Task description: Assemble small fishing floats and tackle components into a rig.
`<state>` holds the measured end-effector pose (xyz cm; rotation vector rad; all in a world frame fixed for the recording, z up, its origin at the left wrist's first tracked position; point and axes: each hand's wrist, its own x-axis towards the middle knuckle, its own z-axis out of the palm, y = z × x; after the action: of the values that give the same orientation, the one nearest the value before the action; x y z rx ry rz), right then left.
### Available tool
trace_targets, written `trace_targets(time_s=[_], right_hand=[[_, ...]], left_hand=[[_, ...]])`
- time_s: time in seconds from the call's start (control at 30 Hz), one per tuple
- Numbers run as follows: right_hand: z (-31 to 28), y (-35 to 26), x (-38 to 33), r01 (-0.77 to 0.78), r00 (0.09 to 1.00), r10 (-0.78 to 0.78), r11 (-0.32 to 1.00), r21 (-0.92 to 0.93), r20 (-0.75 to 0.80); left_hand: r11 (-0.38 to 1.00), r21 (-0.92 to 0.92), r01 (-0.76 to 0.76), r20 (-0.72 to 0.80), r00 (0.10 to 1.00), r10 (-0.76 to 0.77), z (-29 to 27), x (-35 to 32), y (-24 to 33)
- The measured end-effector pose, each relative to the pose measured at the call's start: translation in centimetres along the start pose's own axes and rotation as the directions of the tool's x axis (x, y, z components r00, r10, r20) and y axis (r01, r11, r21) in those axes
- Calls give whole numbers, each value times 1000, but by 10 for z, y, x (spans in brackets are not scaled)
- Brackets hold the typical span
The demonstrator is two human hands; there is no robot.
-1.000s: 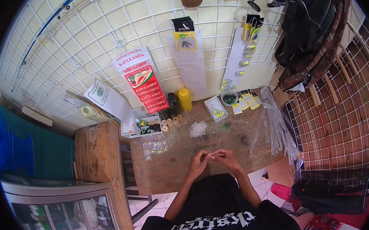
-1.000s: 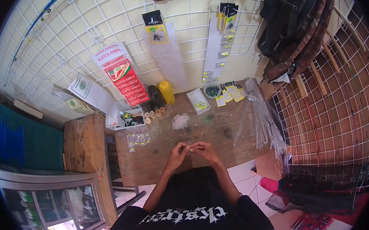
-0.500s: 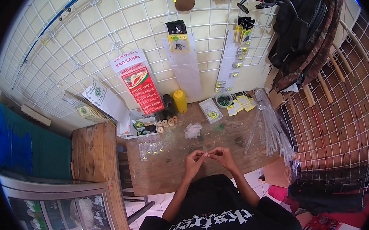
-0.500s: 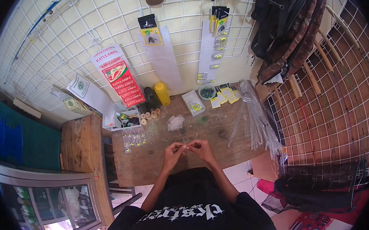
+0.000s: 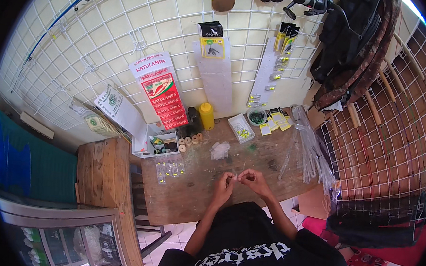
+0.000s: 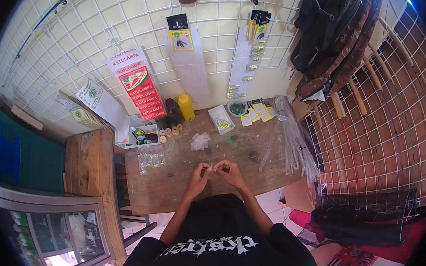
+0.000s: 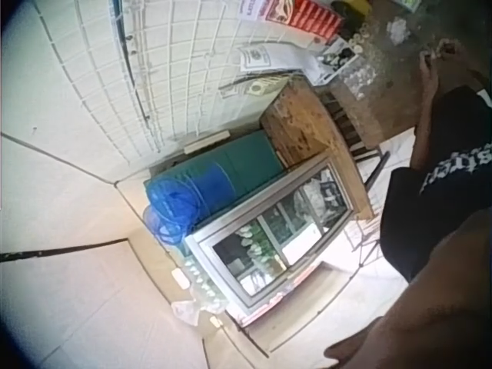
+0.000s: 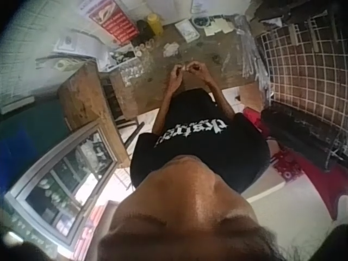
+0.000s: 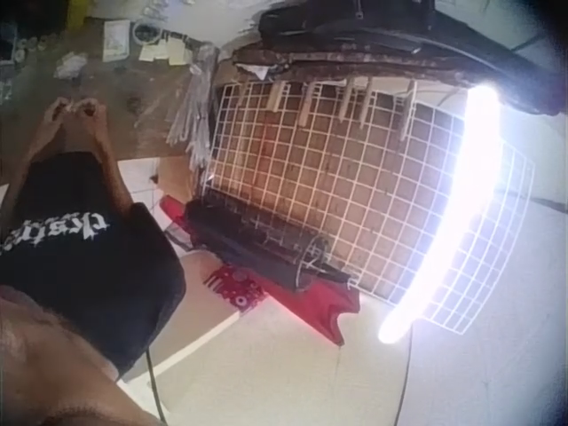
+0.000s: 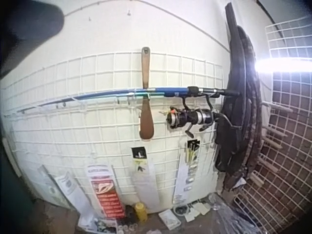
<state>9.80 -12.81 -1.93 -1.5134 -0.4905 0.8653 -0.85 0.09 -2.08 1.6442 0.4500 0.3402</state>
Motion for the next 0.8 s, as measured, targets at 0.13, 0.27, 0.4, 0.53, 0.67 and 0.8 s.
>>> trace_targets(time_s=[0.13, 0.27, 0.4, 0.53, 0.67, 0.8], right_hand=[[10, -1, -2, 118, 982, -139, 981, -153, -129], [25, -10, -5, 161, 955, -245, 902, -401, -168], [34, -14, -5, 158, 932, -287, 872, -462, -222], [35, -11, -3, 194, 909, -363, 805, -561, -206], [36, -14, -1, 174, 911, -316, 878, -446, -267], [38, -19, -4, 97, 928, -255, 867, -488, -270]], left_hand=[[960, 241, -140, 4, 990, 144, 1, 0, 2], [954, 278, -114, -21, 992, 125, 1, -1, -5], [940, 331, -80, -23, 995, 93, 2, -1, -9], [932, 356, -72, -30, 996, 89, 0, 3, -8], [942, 334, -34, -8, 999, 38, -6, 5, 0], [949, 311, -46, -2, 999, 49, -7, 4, 4]])
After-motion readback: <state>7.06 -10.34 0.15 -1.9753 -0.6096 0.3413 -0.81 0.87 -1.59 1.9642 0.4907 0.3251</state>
